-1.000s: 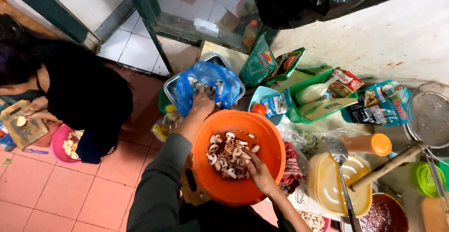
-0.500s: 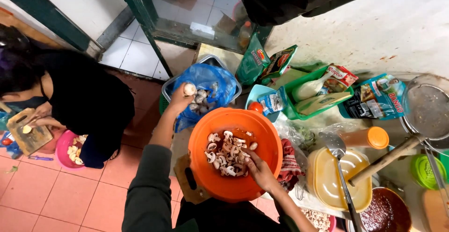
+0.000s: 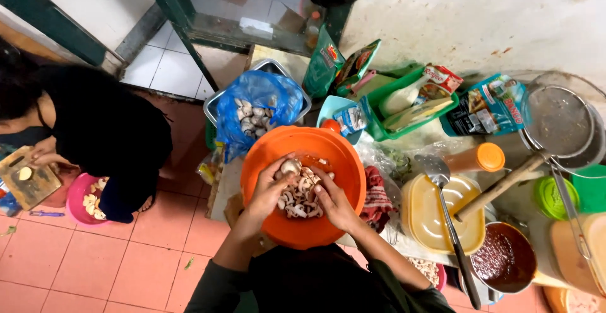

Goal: Preparing mushrooms and meat ingredients in a kitchen setting.

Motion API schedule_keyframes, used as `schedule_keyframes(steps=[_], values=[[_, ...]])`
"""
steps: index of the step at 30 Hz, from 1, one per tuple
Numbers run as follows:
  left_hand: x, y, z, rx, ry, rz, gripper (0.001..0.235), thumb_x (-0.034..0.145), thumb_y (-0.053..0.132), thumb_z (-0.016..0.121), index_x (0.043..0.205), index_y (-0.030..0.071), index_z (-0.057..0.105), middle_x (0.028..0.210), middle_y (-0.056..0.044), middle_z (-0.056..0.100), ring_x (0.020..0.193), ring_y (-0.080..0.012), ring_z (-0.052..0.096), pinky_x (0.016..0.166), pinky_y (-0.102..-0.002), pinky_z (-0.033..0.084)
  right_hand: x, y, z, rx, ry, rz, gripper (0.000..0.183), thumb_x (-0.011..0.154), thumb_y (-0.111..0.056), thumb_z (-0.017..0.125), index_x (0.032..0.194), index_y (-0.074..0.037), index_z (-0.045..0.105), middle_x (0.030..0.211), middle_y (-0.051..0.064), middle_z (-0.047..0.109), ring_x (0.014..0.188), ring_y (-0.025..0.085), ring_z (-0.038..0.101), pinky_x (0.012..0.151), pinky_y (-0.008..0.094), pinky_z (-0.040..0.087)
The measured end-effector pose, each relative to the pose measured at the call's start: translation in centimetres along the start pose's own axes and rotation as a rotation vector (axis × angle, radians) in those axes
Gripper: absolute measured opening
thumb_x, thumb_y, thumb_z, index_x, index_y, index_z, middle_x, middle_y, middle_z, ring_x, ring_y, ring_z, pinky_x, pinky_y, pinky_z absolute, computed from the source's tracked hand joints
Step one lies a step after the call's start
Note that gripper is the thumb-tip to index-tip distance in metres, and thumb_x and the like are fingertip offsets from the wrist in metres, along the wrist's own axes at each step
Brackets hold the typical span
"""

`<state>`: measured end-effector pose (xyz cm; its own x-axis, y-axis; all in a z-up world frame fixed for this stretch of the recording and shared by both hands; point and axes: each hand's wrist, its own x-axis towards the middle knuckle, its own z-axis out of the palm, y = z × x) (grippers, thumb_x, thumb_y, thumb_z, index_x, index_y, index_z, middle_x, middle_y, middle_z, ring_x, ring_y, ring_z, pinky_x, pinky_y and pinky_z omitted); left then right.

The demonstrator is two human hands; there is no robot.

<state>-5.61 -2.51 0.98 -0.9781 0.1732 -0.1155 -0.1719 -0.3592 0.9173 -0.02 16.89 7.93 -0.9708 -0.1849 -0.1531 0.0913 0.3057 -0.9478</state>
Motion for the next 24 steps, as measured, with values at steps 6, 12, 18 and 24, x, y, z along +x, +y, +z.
schedule_keyframes(steps=[6,12,18,24], values=[[-2.9,-4.1,0.4,-0.177,0.035,-0.029,0.049,0.087,0.000,0.075,0.132,0.003,0.057,0.116,-0.012,0.056,0.089,-0.0173,0.061,0.078,-0.029,0.061,-1.6,-1.4,0.0,-0.067,-0.020,-0.100,0.048,0.103,-0.029,0.049,0.152,-0.024,0.050,0.074,0.014,0.074,0.071,0.027,0.070,0.075,0.043,0.058],[-4.7,-0.2,4.0,-0.339,0.072,0.022,0.061,0.087,-0.008,0.073,0.141,0.008,0.049,0.129,-0.015,0.059,0.102,-0.0194,0.067,0.092,-0.033,0.057,-2.8,0.3,-0.1,-0.079,-0.034,-0.133,0.050,0.104,-0.029,0.047,0.153,-0.021,0.045,0.078,0.011,0.076,0.070,0.028,0.070,0.071,0.041,0.057],[-5.0,-1.0,4.8,-0.304,0.124,0.035,0.050,0.083,-0.011,0.076,0.130,-0.001,0.065,0.125,-0.011,0.065,0.089,-0.0100,0.066,0.084,-0.027,0.061,-3.5,-1.1,-0.4,-0.090,-0.012,-0.162,0.050,0.104,-0.027,0.049,0.154,-0.021,0.045,0.072,0.011,0.072,0.064,0.024,0.065,0.067,0.040,0.056],[-5.4,-0.1,4.5,-0.199,0.074,-0.014,0.045,0.079,-0.011,0.081,0.122,-0.004,0.070,0.105,-0.011,0.071,0.076,-0.0087,0.066,0.072,-0.027,0.063,-3.8,-2.3,-1.1,-0.127,-0.077,-0.141,0.049,0.104,-0.027,0.047,0.153,-0.027,0.043,0.075,0.013,0.074,0.070,0.032,0.070,0.073,0.047,0.056]])
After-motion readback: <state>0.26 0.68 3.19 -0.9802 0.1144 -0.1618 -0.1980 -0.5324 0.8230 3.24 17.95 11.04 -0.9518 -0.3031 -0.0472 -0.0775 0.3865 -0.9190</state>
